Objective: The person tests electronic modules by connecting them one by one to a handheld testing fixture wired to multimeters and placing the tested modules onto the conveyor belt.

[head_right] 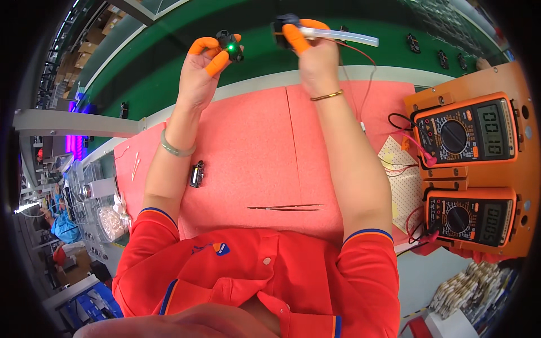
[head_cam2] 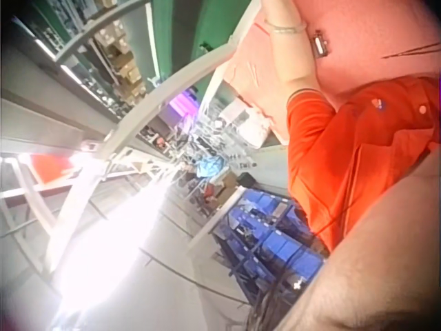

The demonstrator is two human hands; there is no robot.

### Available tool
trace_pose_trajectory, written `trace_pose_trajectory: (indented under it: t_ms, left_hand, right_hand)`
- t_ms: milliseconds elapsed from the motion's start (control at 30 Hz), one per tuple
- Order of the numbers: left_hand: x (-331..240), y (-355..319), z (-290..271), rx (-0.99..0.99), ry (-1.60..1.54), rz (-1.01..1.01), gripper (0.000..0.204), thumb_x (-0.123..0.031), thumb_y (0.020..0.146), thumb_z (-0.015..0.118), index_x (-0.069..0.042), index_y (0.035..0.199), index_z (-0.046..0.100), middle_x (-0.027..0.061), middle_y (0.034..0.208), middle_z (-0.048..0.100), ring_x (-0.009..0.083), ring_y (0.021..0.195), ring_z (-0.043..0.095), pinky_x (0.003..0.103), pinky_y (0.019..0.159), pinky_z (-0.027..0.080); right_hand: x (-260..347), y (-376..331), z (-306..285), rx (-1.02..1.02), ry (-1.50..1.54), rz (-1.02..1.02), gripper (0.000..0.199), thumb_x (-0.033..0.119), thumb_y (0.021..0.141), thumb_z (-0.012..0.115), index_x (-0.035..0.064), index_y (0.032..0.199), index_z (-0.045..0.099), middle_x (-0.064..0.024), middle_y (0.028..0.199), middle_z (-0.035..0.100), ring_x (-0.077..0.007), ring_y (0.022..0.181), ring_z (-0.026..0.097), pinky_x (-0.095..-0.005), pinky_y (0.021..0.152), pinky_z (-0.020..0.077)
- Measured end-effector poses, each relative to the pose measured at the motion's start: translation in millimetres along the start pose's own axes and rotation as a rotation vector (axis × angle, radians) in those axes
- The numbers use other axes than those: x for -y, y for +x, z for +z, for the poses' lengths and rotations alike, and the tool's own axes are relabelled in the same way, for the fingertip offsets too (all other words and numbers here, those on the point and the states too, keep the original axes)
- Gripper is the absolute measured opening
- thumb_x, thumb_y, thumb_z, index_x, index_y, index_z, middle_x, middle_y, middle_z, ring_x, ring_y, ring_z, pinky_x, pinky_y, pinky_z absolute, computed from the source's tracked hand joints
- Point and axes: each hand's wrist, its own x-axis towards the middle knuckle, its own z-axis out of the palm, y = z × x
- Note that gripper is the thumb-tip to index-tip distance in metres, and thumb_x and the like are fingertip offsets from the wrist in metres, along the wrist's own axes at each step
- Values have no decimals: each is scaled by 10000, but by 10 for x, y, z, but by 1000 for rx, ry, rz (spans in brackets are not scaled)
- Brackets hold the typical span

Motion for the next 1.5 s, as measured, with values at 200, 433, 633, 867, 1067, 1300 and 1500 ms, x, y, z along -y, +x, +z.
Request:
trace_pose_trajectory:
  t_ms: [200, 433, 633, 867, 1067, 1300, 1500]
  left_hand:
    - [-200, -91, 148, 186, -325, -86, 360, -9, 792, 492, -23, 1129, 367, 190, 1057, 493, 235, 920, 533, 295, 786, 457]
    - [-123, -5, 236, 230, -753, -303, 340, -69, 824, 461, -16, 1148, 368, 185, 1049, 490, 253, 914, 536, 308, 773, 473]
    - [257, 483, 472, 95, 82, -281, 313, -138, 765, 549, 1, 1037, 481, 166, 954, 541, 251, 847, 547, 312, 733, 453]
    - [454, 680, 519, 43, 1144, 78, 385, -232, 685, 632, -2, 978, 537, 190, 947, 545, 297, 851, 536, 330, 739, 433]
    - [-366, -265, -105, 284, 1490, 225, 298, -253, 722, 569, -7, 890, 566, 174, 918, 528, 323, 860, 499, 358, 743, 410]
    - [-675, -1819, -222, 160, 1331, -322, 478, -160, 588, 714, -72, 1008, 504, 111, 860, 539, 223, 734, 530, 304, 652, 436]
    - [-736, -1624, -273, -69, 764, -382, 412, -61, 707, 617, -2, 1076, 443, 78, 885, 547, 181, 760, 537, 285, 730, 432]
  right_hand:
    - [35, 20, -74, -96, 51, 101, 198, 63, 782, 549, 7, 963, 491, -62, 880, 536, -151, 800, 545, -303, 723, 477]
    - [53, 59, -164, -171, 34, 69, 201, 56, 776, 556, -1, 955, 484, -71, 888, 533, -160, 809, 544, -323, 732, 482]
    - [-160, 248, -395, -350, 134, -7, 184, 29, 763, 562, -13, 932, 505, -86, 885, 541, -159, 785, 545, -353, 698, 494]
    - [108, 224, -279, -379, 45, -34, 164, 86, 777, 557, 15, 917, 511, -62, 819, 542, -138, 703, 531, -280, 595, 464]
    - [88, 145, -218, -413, 5, 22, 173, 118, 783, 565, 36, 922, 503, -46, 807, 543, -135, 688, 530, -272, 580, 458]
    - [-11, 88, -126, -257, -42, 80, 160, 107, 784, 560, 43, 915, 496, -35, 802, 539, -142, 690, 530, -270, 587, 452]
    - [-165, 147, -338, 121, 702, 364, 166, 89, 787, 540, 27, 932, 490, -53, 822, 538, -151, 724, 538, -292, 618, 464]
